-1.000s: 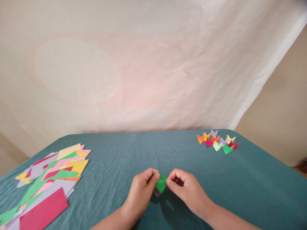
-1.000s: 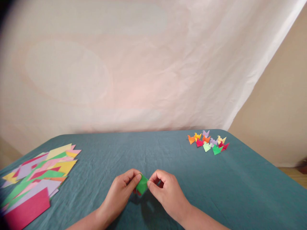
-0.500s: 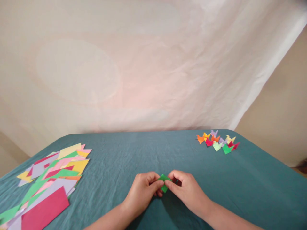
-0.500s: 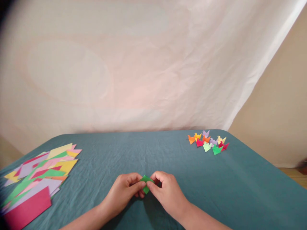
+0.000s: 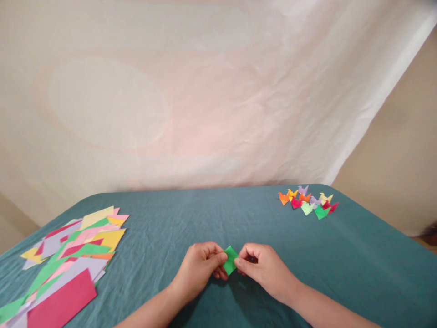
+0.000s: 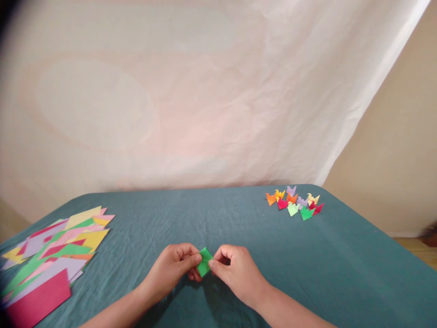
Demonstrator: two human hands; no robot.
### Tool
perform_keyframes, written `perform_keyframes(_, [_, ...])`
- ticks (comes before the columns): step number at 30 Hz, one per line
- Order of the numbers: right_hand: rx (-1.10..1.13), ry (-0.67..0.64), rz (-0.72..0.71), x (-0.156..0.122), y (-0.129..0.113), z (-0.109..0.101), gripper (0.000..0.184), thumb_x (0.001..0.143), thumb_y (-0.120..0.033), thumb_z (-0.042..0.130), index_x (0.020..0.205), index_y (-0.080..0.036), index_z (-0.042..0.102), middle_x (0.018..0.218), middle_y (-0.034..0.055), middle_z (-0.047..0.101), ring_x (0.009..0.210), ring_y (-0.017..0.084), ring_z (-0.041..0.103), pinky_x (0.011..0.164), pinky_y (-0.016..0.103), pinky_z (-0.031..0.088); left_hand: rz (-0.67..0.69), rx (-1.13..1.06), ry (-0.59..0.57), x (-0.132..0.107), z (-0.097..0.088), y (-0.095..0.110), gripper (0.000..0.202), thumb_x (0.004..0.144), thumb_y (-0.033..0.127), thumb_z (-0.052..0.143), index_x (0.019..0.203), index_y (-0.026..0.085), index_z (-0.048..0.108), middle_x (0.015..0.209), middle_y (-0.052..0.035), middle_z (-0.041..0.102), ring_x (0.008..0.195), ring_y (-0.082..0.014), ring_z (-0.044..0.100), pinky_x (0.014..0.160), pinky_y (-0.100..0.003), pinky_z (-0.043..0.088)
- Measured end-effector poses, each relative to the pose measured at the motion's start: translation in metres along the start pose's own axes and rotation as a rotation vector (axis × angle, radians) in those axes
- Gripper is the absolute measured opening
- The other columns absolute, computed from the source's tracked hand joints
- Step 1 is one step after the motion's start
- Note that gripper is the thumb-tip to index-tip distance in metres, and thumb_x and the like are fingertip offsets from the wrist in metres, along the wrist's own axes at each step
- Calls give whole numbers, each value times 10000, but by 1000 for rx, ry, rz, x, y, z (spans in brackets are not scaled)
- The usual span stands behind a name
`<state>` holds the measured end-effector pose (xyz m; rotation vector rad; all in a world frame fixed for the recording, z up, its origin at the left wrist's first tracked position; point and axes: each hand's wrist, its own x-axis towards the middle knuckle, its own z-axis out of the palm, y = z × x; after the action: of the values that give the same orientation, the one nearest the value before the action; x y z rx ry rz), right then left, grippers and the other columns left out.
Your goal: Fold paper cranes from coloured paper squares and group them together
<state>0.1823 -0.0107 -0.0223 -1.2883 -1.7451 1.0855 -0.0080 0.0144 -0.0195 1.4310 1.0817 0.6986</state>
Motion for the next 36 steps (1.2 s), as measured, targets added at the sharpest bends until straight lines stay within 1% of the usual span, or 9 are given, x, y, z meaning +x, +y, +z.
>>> perform_keyframes(5, [-60,29,-67,-2,-4,2,123,819,-256,586,747,-167,631,689,-9,626,652,124,552,605,210,400,-18,110,-44,-6,4,2,201,781,320,575,717,139,633,568,-16,677,538,-144,635,544,-224,461])
perform_keyframes(8, [-83,52,-71,-2,-9,3,173,840,-265,568,712,-171,633,660,-12,614,635,123,548,594,210,390,-5,173,-58,-8,7,2,198,793,310,556,723,146,640,555,4,656,528,-133,626,518,-199,425])
perform_keyframes(10, [-97,76,-86,-2,-11,2,203,850,-273,555,686,-172,619,637,-20,588,614,119,529,582,210,379,8,153,-53,-7,7,2,191,794,305,559,739,143,643,566,8,646,527,-125,613,517,-195,411])
perform_keyframes(16, [-53,55,-75,-1,-8,-3,256,860,-337,548,674,-173,613,611,-23,567,598,122,511,559,209,366,45,76,29,-1,-1,5,162,750,297,632,722,138,628,618,-2,639,572,-118,576,574,-211,426])
perform_keyframes(21, [44,95,20,2,1,-5,275,877,-382,523,741,-169,631,625,-9,601,601,133,552,576,218,399,141,50,180,-1,-5,8,155,799,324,587,828,173,567,678,15,617,637,-136,600,547,-210,436])
perform_keyframes(26, [54,137,-1,2,3,-4,242,871,-367,540,765,-173,640,645,-6,613,621,139,570,590,222,412,137,142,130,-3,-2,1,160,815,319,574,819,159,585,660,10,613,615,-125,576,591,-218,437])
perform_keyframes(30, [-28,142,-47,0,-2,-1,211,862,-331,560,749,-178,652,656,-8,614,618,132,558,569,216,396,153,196,147,-4,2,-3,128,785,288,600,807,162,598,721,-2,641,646,-130,574,606,-219,422])
perform_keyframes(33, [-51,103,-104,-3,-7,-1,196,870,-319,553,781,-182,662,705,-5,631,646,130,566,583,215,397,156,220,156,-5,4,-1,110,801,272,568,788,167,600,700,7,631,644,-131,570,613,-219,421])
perform_keyframes(36, [-32,64,-131,-5,-10,-2,242,901,-326,506,787,-180,663,731,1,641,680,131,578,618,219,407,182,252,166,-6,3,3,95,799,240,551,752,172,596,671,21,604,636,-126,549,609,-211,413])
